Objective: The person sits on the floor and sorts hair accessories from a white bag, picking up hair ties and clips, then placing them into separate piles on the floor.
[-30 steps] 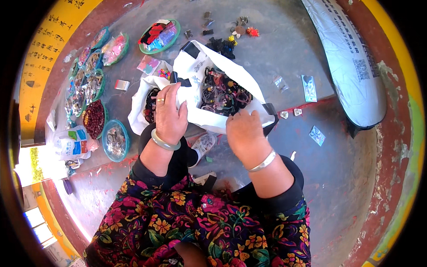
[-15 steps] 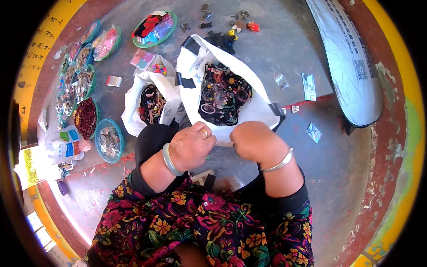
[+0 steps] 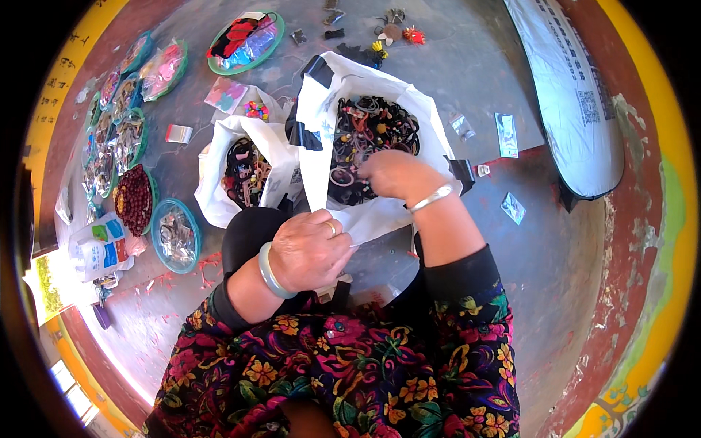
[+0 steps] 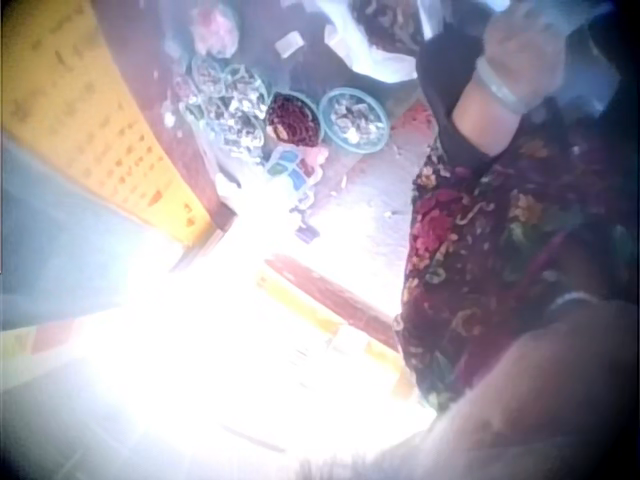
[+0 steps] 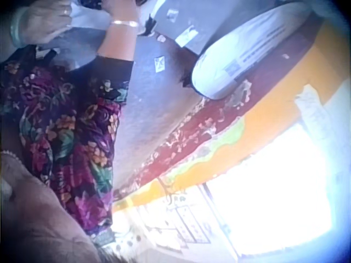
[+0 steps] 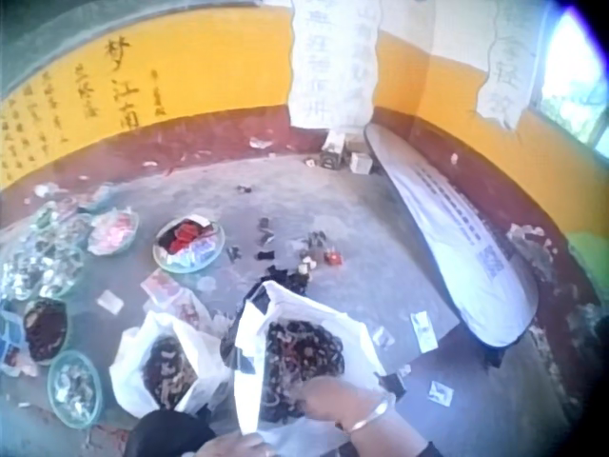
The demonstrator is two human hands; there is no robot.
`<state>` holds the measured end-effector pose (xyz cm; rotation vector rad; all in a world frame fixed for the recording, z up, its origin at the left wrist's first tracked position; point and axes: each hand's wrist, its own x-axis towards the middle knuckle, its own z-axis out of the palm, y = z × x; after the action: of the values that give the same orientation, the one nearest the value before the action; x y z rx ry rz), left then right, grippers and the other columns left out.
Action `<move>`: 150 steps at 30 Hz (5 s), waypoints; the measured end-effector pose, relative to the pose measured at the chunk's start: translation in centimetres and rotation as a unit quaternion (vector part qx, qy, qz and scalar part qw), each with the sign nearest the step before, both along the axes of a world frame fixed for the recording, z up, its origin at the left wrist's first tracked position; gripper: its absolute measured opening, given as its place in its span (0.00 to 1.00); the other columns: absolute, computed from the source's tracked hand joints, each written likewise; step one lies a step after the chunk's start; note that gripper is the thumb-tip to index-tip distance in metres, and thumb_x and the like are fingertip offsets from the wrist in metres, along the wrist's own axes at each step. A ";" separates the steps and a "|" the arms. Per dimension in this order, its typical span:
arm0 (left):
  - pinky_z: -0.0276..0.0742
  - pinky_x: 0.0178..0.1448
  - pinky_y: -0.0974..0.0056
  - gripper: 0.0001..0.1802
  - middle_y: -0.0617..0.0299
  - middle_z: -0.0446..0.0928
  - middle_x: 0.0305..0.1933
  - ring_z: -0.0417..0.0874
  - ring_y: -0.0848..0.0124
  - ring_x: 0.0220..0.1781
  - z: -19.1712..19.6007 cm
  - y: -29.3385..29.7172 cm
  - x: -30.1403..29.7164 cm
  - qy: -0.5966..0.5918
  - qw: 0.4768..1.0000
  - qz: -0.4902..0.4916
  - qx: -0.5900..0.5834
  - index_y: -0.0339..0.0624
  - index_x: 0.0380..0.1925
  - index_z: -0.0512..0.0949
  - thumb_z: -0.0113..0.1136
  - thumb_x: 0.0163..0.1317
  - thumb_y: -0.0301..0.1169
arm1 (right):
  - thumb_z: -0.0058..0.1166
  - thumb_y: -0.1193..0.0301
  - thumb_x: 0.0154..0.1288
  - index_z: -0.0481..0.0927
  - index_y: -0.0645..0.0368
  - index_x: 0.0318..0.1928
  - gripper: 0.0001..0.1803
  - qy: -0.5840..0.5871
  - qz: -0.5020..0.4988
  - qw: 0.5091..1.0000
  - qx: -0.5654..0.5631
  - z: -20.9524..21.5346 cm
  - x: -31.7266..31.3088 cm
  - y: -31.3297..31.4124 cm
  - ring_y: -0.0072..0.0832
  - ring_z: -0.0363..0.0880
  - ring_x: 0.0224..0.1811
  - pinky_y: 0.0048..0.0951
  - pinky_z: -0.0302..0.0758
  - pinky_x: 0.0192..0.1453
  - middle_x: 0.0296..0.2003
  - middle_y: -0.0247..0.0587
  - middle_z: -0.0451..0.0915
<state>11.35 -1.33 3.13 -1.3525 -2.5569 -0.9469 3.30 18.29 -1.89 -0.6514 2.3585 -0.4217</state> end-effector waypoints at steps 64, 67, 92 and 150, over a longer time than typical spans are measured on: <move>0.72 0.33 0.61 0.07 0.61 0.71 0.21 0.74 0.63 0.30 -1.0 -0.3 -0.2 -0.102 0.993 -0.038 -0.043 0.43 0.18 0.75 0.59 0.50 0.33 | 0.49 0.76 0.47 0.81 0.63 0.28 0.09 0.072 -0.222 0.967 0.107 -1.0 -3.8 4.8 0.42 0.80 0.29 0.35 0.74 0.35 0.25 0.51 0.80; 0.72 0.33 0.61 0.08 0.61 0.71 0.21 0.74 0.63 0.30 -1.0 -0.4 -0.1 -0.107 0.992 -0.037 -0.049 0.43 0.18 0.75 0.59 0.50 0.33 | 0.49 0.77 0.46 0.79 0.63 0.26 0.06 0.092 -0.277 0.955 0.056 0.6 -3.2 4.6 0.39 0.80 0.27 0.33 0.74 0.33 0.23 0.49 0.79; 0.73 0.33 0.61 0.08 0.61 0.72 0.21 0.75 0.63 0.29 -1.1 0.2 -0.2 -0.086 0.994 -0.029 -0.062 0.44 0.18 0.76 0.59 0.50 0.34 | 0.50 0.78 0.56 0.77 0.65 0.33 0.05 -0.029 -0.359 0.842 -0.401 7.2 -1.6 4.4 0.16 0.71 0.26 0.20 0.68 0.30 0.25 0.32 0.77; 0.77 0.41 0.62 0.20 0.51 0.79 0.37 0.81 0.63 0.36 -5.6 -15.2 -6.0 -0.352 0.806 0.448 0.162 0.33 0.47 0.71 0.52 0.63 0.38 | 0.48 0.72 0.63 0.78 0.60 0.37 0.07 -0.132 -0.280 0.794 -0.524 9.4 -0.7 3.1 0.16 0.74 0.27 0.17 0.71 0.34 0.30 0.34 0.80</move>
<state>5.31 -16.49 -2.52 0.4395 -2.7223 -1.6845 2.64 21.37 7.55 -0.2617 1.8345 -2.0171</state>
